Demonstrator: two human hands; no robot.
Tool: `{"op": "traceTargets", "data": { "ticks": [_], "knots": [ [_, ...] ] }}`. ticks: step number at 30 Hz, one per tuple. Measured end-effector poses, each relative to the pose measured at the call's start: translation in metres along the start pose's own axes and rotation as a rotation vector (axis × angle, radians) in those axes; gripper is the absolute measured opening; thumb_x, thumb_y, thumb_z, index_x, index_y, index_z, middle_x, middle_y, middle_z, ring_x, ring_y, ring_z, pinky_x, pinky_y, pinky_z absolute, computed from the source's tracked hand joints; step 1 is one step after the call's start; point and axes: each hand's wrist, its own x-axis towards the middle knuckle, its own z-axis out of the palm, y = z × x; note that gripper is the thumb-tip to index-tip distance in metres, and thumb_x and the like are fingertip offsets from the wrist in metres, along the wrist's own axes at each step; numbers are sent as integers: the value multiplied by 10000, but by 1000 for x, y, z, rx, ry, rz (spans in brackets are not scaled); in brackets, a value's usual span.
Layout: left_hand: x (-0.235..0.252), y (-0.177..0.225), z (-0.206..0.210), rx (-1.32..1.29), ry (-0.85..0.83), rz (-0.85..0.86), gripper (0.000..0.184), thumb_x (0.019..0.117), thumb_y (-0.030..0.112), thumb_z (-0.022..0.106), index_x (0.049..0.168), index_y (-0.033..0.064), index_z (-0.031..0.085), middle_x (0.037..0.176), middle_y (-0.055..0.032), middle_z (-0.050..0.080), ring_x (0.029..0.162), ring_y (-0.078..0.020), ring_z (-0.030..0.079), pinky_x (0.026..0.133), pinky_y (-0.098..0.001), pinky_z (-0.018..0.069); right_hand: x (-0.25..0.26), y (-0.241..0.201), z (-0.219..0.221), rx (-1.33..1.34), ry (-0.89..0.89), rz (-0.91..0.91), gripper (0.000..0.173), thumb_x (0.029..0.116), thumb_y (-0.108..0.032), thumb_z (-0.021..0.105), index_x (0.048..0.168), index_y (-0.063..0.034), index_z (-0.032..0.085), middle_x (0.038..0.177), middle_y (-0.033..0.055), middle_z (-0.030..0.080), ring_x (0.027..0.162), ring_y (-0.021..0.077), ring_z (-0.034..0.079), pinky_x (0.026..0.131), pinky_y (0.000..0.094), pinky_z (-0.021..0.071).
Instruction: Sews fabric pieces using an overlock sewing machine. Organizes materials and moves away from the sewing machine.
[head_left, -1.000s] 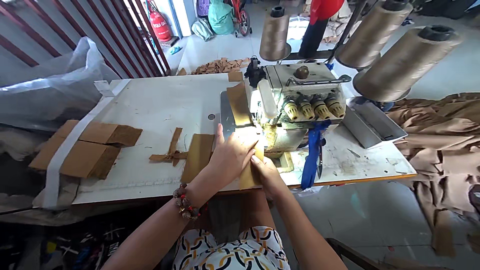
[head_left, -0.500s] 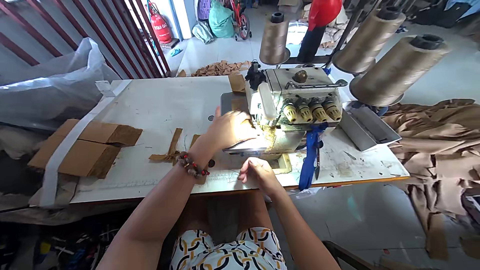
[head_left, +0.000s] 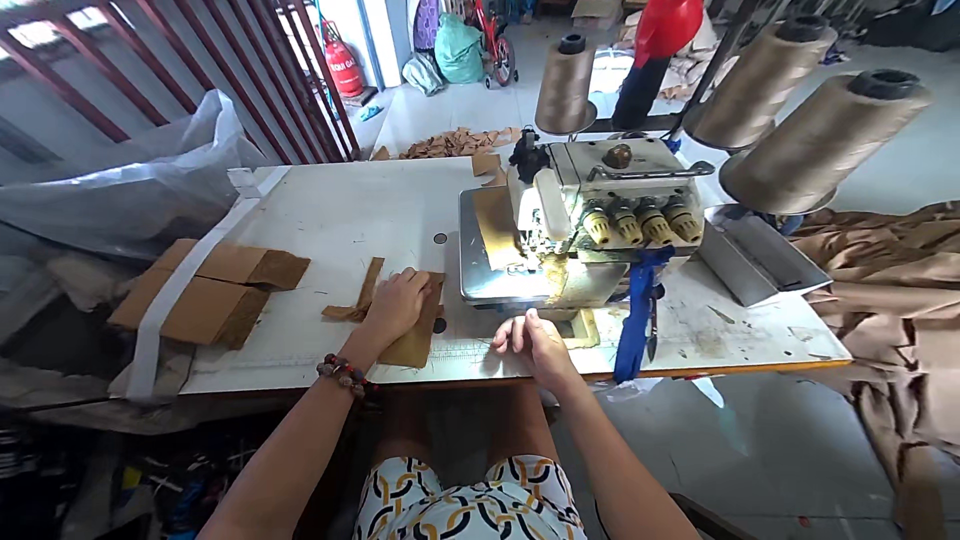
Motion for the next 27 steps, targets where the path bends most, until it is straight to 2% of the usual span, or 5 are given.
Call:
{"op": "traceTargets", "data": {
  "ticks": [5,10,14,23,27],
  "knots": [
    [-10,9,-4,-177,382,165,230,1020,106,475,1040,-65,627,1117,-252,629,1092,-427,616,960,-632,461,1,-10,9,-187,27,77,381,1077,-155,312,1055,30,644,1023,64,721,939,115,705,884,295,586],
    [-15,101,-27,-77,370,404,228,999,141,531,1058,-6,695,1118,-182,708,1139,-359,666,1115,-681,339,-7,-15,26,-116,-69,178,999,961,-740,376,1475,115,345,1441,148,548,1324,133,545,1133,309,440],
    [-8,129,-17,-25,344,447,247,1008,200,580,1153,95,750,1073,-83,739,1072,-317,696,1082,-768,297,-14,-21,27,58,119,236,272,1058,-196,400,1156,0,562,946,22,734,883,93,722,831,308,609],
    [2,142,-27,51,192,349,347,1036,256,534,1320,149,701,1317,-59,690,1275,-330,617,1103,-809,201,-4,-38,18,-40,179,227,218,1061,-134,409,1087,-27,598,866,1,720,814,65,710,787,269,603],
    [-6,138,-30,51,294,439,185,987,148,623,1076,101,779,981,-86,741,989,-312,720,1085,-795,273,3,-33,10,25,106,167,251,1055,-153,398,1066,-23,613,880,24,725,817,99,716,784,298,610]
  ]
}}
